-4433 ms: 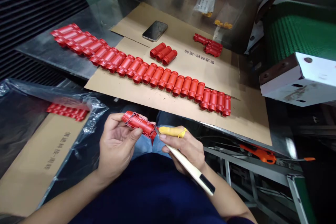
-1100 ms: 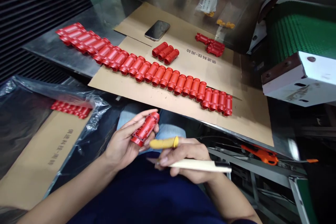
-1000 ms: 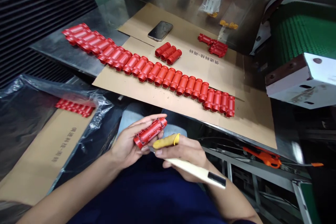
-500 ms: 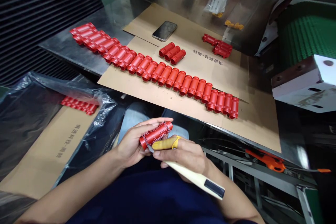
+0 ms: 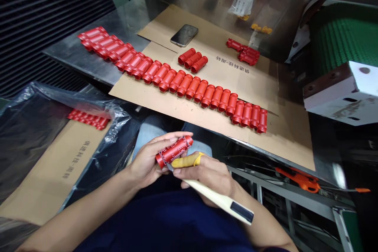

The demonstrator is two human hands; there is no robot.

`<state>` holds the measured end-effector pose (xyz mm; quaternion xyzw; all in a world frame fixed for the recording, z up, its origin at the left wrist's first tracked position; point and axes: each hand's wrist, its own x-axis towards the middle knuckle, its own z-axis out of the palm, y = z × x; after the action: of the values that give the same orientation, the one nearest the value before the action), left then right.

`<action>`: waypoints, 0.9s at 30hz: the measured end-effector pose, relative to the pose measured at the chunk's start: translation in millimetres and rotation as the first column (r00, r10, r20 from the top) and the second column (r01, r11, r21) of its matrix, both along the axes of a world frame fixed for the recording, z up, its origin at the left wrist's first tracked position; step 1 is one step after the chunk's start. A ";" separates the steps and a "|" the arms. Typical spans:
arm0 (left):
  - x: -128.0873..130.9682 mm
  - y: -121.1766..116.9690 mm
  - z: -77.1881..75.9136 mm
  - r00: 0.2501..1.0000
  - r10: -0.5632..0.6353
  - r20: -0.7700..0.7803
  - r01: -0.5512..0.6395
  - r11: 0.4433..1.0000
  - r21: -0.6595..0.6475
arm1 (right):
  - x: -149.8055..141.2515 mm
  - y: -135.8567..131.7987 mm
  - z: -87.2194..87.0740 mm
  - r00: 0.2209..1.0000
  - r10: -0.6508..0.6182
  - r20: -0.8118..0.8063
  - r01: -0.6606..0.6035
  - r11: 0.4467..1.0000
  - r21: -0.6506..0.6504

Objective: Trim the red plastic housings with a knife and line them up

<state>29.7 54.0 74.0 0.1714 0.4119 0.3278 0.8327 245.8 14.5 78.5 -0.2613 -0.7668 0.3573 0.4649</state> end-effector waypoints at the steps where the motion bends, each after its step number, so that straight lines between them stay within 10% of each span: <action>1: 0.0 -0.2 0.4 1.000 0.003 -0.005 -0.003 1.000 0.003 | 1.1 1.2 0.8 1.000 0.009 0.011 -0.010 1.000 0.007; 9: 3.9 2.8 -6.3 0.999 0.025 -0.023 -0.025 1.000 0.005 | 6.2 17.7 27.9 0.906 0.145 0.397 -0.158 0.987 0.000; 14: 4.2 5.3 -8.5 0.995 0.017 0.097 -0.019 1.000 0.022 | 2.4 10.0 29.6 0.901 0.432 -0.031 -0.432 0.894 -0.117; 17: 2.3 5.8 -4.8 0.996 0.056 0.064 -0.058 0.998 0.032 | 2.4 4.0 17.8 0.950 0.217 -0.226 -0.263 0.944 -0.197; 22: 2.1 2.1 -6.1 0.984 0.177 -0.010 -0.169 0.952 0.254 | 4.4 0.3 -2.5 0.936 -0.349 -0.041 0.338 0.927 -0.165; 27: 3.1 -5.5 -12.3 0.955 0.288 -0.073 -0.202 0.807 0.555 | -4.7 4.5 -12.3 0.908 -0.418 -0.015 0.417 0.904 0.097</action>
<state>32.8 48.6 61.6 0.3695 0.3838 0.5214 0.6665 241.0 19.0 66.2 -0.3972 -0.7110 0.2108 0.5406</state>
